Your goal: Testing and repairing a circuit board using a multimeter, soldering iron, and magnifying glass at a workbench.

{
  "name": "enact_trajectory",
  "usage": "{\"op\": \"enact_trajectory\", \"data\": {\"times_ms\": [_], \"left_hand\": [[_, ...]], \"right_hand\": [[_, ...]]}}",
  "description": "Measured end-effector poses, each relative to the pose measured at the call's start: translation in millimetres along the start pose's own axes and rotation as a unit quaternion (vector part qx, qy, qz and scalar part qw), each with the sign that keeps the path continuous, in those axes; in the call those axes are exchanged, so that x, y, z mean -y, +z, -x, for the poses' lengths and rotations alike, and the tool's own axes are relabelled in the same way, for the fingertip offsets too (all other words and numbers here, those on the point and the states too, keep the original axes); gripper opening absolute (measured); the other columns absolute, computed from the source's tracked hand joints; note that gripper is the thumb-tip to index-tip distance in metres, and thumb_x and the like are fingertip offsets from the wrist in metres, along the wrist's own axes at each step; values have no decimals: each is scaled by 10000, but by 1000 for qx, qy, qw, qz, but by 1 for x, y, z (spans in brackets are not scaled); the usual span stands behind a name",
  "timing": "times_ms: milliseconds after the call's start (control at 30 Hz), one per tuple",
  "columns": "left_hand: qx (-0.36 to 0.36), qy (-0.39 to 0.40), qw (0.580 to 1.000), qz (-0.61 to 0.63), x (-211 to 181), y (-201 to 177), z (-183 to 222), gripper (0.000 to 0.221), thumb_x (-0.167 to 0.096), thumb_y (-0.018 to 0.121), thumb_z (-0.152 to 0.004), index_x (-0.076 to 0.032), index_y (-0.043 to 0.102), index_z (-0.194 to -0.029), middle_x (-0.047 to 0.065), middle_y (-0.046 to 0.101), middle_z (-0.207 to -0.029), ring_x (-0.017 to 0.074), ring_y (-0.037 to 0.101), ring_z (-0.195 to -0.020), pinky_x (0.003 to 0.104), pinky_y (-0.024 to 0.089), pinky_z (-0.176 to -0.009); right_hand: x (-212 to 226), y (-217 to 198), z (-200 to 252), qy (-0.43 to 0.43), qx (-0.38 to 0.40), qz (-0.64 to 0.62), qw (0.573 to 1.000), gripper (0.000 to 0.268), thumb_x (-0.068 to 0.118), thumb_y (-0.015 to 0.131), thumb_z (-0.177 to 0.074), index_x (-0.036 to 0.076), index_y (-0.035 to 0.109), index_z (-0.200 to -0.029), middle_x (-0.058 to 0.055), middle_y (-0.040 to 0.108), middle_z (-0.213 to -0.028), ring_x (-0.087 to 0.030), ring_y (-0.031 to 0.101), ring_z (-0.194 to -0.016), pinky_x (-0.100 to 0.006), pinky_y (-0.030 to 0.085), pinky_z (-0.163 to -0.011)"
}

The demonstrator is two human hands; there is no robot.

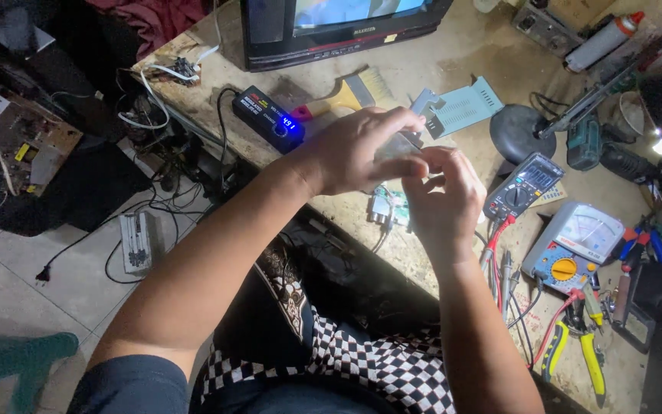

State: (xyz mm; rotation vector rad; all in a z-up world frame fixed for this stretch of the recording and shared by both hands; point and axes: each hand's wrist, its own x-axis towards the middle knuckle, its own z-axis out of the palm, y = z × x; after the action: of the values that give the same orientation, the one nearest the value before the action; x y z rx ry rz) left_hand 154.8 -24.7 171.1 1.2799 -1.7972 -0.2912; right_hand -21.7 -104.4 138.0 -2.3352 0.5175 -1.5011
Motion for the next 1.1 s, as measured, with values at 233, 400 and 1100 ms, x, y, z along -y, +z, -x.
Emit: {"op": "enact_trajectory", "data": {"times_ms": [233, 400, 1100], "left_hand": [[79, -21, 996, 24, -7, -20, -3, 708, -164, 846, -854, -27, 438, -1417, 218, 680, -1325, 379, 647, -1240, 520, 488, -1063], [48, -48, 996, -51, -11, -16, -6, 848, 5, 824, -830, -115, 344, -1520, 179, 685, -1344, 379, 618, -1285, 531, 476, -1100], [-94, 99, 968, -210, 30, 21, -7, 569, -159, 858, -920, -73, 540, -1385, 109, 750, -1035, 250, 733, -958, 317, 650, -841]], "right_hand": [[5, -12, -15, 5, 115, 15, 993, 107, -29, 828, -850, 16, 735, -876, -114, 685, -838, -233, 663, -694, -303, 550, -528], [2, -11, -14, 61, 90, 3, 994, 71, -36, 774, -902, 3, 715, -910, -99, 662, -890, -205, 673, -753, -293, 550, -540], [7, -80, 54, 318, 134, 94, 934, 192, 339, 683, -1002, 192, 624, -1112, 12, 739, -1089, -91, 694, -861, -205, 564, -622]]}}
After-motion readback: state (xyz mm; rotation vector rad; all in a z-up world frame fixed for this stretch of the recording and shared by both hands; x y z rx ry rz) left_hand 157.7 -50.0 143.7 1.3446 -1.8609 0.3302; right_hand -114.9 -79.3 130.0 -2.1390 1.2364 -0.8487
